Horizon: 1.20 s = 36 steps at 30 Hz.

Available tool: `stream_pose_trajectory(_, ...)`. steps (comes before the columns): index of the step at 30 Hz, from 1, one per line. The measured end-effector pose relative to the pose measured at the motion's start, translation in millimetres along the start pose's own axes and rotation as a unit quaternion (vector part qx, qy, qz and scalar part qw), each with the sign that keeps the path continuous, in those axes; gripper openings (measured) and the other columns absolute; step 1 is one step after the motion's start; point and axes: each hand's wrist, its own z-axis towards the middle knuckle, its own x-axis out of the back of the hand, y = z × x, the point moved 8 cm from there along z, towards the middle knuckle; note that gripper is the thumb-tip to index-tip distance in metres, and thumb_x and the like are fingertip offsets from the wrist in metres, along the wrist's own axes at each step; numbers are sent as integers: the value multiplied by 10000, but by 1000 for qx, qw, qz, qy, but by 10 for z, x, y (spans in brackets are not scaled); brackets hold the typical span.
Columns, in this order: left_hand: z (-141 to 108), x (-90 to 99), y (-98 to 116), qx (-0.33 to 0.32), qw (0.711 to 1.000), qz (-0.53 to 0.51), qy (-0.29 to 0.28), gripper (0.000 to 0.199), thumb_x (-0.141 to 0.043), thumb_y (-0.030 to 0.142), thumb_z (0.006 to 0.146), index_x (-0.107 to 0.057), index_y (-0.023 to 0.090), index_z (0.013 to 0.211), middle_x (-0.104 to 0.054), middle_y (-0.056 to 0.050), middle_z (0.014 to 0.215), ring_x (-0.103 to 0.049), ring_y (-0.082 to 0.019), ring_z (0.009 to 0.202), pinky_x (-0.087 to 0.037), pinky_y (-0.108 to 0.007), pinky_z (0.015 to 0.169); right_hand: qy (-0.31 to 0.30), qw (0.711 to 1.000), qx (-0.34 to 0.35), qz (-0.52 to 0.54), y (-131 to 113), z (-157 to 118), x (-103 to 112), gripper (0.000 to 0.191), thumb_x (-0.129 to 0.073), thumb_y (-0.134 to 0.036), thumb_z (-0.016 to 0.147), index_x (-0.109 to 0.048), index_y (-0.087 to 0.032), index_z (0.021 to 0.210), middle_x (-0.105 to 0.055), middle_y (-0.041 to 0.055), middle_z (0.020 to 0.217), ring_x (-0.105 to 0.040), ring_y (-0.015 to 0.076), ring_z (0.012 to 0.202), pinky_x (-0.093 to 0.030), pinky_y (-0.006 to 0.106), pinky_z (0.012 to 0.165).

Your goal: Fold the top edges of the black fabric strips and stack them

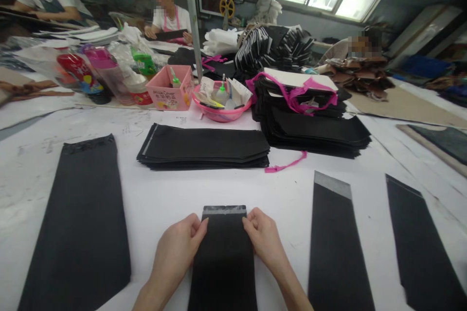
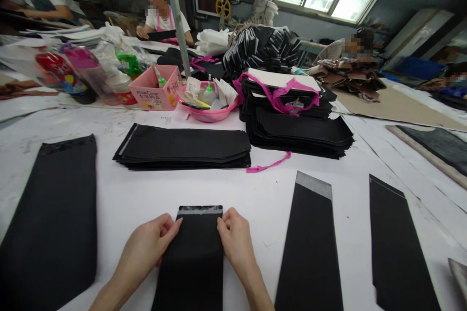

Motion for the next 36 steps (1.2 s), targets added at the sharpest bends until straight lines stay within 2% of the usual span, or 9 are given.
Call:
stream_pose_trajectory(8, -4, 19, 22, -6, 1000, 8, -2, 409, -356, 480, 905, -489, 216, 622, -580, 13, 523, -514, -147, 498, -232, -244, 517, 3, 1000, -9, 5, 9, -1, 2, 195, -481, -311, 826, -423, -221, 663, -454, -72, 455, -415, 98, 393, -273, 213, 418)
stream_pose_trajectory(36, -13, 41, 35, -2, 1000, -13, 11, 391, -371, 444, 908, -481, 205, 618, -552, 16, 517, -486, -129, 486, -228, -237, 517, 6, 1000, -10, -3, 64, 28, -6, 208, -489, -348, 803, -420, -225, 651, -419, -75, 455, -403, 104, 410, -280, 210, 424)
